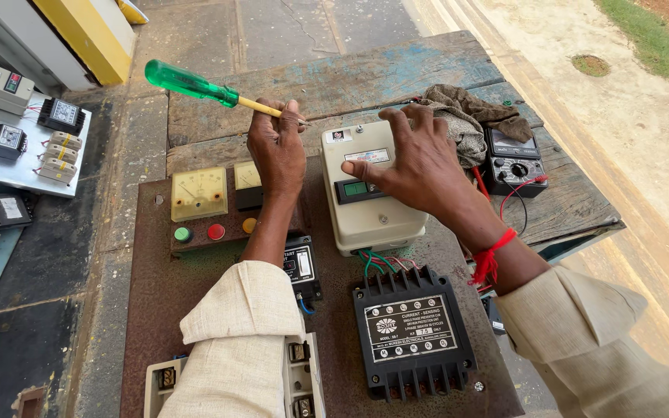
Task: The person repairs an electrical panel by removing a cover with a screwdriver and then tightening screws on internal components.
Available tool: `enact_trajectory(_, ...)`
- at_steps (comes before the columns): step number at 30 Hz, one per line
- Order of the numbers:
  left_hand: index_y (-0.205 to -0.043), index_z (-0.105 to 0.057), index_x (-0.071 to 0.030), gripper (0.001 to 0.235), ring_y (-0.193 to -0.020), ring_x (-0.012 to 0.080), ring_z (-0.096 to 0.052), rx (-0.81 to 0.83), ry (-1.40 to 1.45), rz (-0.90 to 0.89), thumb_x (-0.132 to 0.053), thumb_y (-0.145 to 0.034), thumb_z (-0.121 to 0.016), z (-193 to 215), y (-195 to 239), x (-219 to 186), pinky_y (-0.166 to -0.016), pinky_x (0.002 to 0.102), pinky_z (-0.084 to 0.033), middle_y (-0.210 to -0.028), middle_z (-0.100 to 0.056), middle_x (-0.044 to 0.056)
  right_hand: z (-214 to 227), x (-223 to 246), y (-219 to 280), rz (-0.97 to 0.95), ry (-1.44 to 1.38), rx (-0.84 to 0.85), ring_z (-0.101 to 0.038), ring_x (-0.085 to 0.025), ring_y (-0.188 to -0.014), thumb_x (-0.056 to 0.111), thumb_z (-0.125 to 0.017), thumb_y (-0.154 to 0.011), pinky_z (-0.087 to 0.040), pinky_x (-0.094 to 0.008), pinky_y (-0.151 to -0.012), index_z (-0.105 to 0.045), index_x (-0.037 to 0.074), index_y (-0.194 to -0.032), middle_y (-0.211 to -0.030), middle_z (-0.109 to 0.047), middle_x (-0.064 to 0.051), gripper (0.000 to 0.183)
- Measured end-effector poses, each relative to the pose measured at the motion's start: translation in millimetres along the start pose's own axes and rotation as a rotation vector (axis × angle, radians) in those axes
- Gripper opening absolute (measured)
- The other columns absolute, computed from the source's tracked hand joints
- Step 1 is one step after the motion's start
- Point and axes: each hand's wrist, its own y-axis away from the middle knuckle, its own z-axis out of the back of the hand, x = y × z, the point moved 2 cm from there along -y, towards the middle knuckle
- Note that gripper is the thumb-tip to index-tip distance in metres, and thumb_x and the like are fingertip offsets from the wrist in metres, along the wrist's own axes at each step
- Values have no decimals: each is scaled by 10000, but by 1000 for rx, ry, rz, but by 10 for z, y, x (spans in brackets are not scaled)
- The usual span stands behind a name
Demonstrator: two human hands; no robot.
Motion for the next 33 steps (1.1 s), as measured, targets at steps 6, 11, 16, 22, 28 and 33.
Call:
enact_trajectory(6, -911, -565, -43, 195, -720, 117, -683, 44, 27, 123, -179, -1041, -619, 203, 114, 224, -683, 291, -574, -789, -669, 42, -356, 295, -489, -300, 56, 386, -231, -650, -1416, 779, -772, -574, -376, -778, -1004, -366, 131, -1563, -1592, -262, -306, 1251)
enact_trajectory(11, -901, -597, -32, 208, -676, 145, -688, 68, -86, 177, -201, -1010, -650, 175, 125, 282, -640, 319, -551, -740, -677, 54, -365, 351, -496, -361, 97, 391, -222, -643, -1426, 683, -763, -637, -356, -771, -1017, -416, 122, -1529, -1617, -243, -293, 1110)
enact_trajectory(16, -919, -616, -30, 186, -645, 195, -668, 83, -206, 141, -194, -1000, -647, 243, 122, 214, -620, 370, -508, -739, -703, 76, -228, 461, -479, -398, 1, 359, -380, -556, -1319, 576, -785, -626, -418, -711, -975, -466, 176, -1484, -1400, -436, -193, 999)
enact_trajectory(22, -935, -636, -41, 202, -632, 247, -650, 88, -270, 198, -230, -1004, -652, 231, 145, 206, -604, 415, -477, -723, -671, 101, 704, -10, -631, -143, -368, 135, -593, -396, -1051, 461, -788, -601, -638, -475, -785, -496, 87, -1414, -1241, -411, -159, 942)
enact_trajectory(28, -930, -620, -30, 242, -648, 259, -657, 84, -293, 137, -254, -988, -692, 212, 198, 209, -625, 416, -493, -736, -679, 95, 638, -814, -1056, -11, 138, 36, -445, -464, -1197, 464, -848, -626, -531, -586, -869, -553, 134, -1451, -1358, -435, -188, 936)
enact_trajectory(33, -921, -642, -49, 223, -665, 261, -683, 122, -297, 143, -260, -969, -696, 198, 190, 189, -625, 413, -499, -737, -703, 88, 35, -1102, -1211, 152, 296, 70, -348, -468, -1262, 458, -883, -562, -412, -646, -948, -599, 185, -1392, -1406, -409, -191, 918)
